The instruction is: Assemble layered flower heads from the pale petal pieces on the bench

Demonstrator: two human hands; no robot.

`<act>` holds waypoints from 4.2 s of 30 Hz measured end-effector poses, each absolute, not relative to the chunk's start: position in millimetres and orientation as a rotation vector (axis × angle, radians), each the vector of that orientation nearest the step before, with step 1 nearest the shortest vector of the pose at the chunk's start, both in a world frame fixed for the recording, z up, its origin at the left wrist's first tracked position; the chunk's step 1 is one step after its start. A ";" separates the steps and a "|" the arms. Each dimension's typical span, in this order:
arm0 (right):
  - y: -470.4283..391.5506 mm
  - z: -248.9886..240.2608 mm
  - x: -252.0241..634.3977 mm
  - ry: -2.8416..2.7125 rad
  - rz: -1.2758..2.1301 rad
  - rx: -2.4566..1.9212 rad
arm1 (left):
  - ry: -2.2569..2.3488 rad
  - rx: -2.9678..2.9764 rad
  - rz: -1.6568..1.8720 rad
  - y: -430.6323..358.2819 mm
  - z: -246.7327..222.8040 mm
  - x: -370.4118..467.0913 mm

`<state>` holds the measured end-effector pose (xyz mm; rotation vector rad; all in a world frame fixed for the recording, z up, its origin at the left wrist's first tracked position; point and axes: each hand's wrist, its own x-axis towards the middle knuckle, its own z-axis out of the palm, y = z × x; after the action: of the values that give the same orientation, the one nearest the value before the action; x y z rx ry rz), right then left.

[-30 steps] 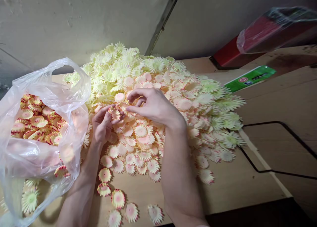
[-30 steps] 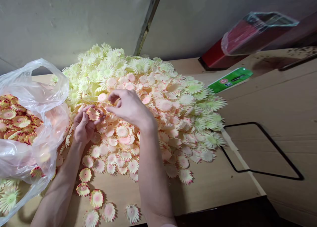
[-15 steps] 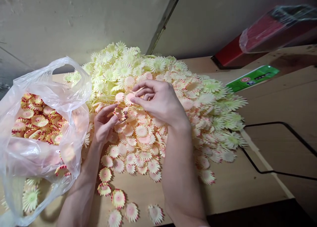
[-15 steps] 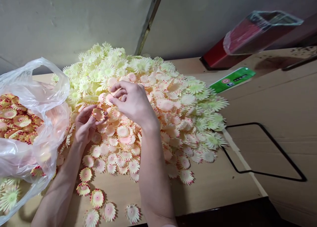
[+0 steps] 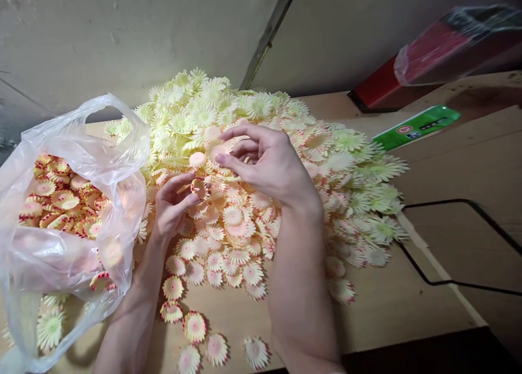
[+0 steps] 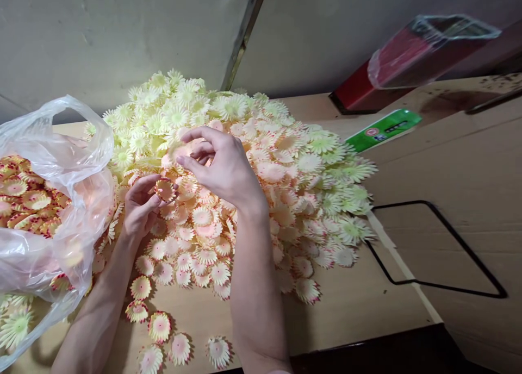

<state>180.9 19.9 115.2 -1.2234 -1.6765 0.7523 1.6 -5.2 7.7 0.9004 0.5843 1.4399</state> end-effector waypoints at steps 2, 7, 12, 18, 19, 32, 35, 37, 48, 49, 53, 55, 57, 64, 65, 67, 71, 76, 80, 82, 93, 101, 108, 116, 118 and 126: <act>20.7 114.9 181.2 -1.694 0.625 -1.242 | 0.597 0.898 1.431 -5.0 7.0 2.0; 15.9 120.6 179.4 -1.842 0.701 -1.138 | 0.615 0.878 1.425 -5.2 6.4 2.6; 13.9 120.5 174.0 -1.959 0.812 -0.976 | 0.623 0.843 1.419 -6.2 8.0 2.3; 16.4 117.0 167.2 -1.992 0.798 -0.922 | 0.594 0.815 1.401 -7.1 10.3 1.7; 16.3 117.2 166.5 -1.994 0.804 -0.918 | 0.599 0.813 1.398 -7.2 10.5 1.6; 15.6 120.6 163.9 -2.040 0.859 -0.972 | 0.613 0.843 1.380 -7.9 8.8 0.5; 15.3 121.0 164.3 -2.049 0.895 -0.983 | 0.610 0.885 1.357 -7.7 7.0 -0.4; 14.9 121.6 164.6 -2.057 0.936 -0.992 | 0.598 0.896 1.353 -7.5 6.7 -0.7; 12.3 124.5 166.3 -2.070 1.088 -0.936 | 0.676 0.781 1.454 -2.8 8.3 -0.2; 11.6 124.7 166.9 -2.061 1.113 -0.922 | 0.686 0.773 1.459 -2.5 8.1 0.0; 7.2 128.6 169.5 -2.034 1.220 -0.848 | 0.707 0.753 1.498 -3.2 8.4 1.8; 4.5 131.8 170.6 -2.029 1.264 -0.810 | 0.704 0.763 1.498 -4.4 9.0 3.3; 2.4 134.5 171.3 -2.032 1.301 -0.794 | 0.699 0.776 1.482 -5.7 9.4 5.2; 1.4 136.7 175.0 -2.103 1.416 -0.798 | 0.727 0.832 1.455 -10.3 11.1 11.3; 0.8 138.0 175.9 -2.110 1.443 -0.790 | 0.727 0.829 1.443 -10.7 11.8 11.3; -1.8 142.1 178.0 -2.142 1.509 -0.723 | 0.739 0.811 1.437 -10.8 13.0 9.9; -5.8 148.5 182.9 -2.139 1.511 -0.607 | 0.754 0.803 1.484 -7.4 13.0 3.1; 6.2 133.7 187.2 -1.809 0.970 -1.045 | 0.706 0.806 1.447 -5.2 12.2 1.1; 15.6 121.4 183.5 -1.810 0.601 -1.198 | 0.673 0.767 1.421 -6.0 13.5 2.9; 15.6 120.6 178.3 -1.895 0.633 -1.127 | 0.669 0.760 1.422 -6.2 13.4 3.0; 13.9 123.9 160.3 -2.042 0.688 -1.002 | 0.661 0.795 1.394 -6.1 11.6 2.8; 14.4 123.1 160.3 -2.068 0.716 -1.008 | 0.662 0.777 1.386 -6.8 12.0 2.5; 14.6 122.8 160.4 -2.072 0.721 -1.001 | 0.674 0.785 1.389 -7.0 11.3 2.3; 15.2 122.5 160.5 -2.081 0.711 -0.975 | 0.656 0.811 1.389 -5.7 7.7 1.4; 15.4 122.4 160.5 -2.082 0.704 -0.975 | 0.646 0.813 1.388 -5.3 7.7 1.8; 14.7 122.8 160.7 -2.089 0.711 -0.988 | 0.632 0.772 1.385 -6.3 10.1 2.1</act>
<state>160.7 14.7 122.8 -0.9883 -2.0894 0.7115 2.1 -6.3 10.1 0.7715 0.6317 1.3853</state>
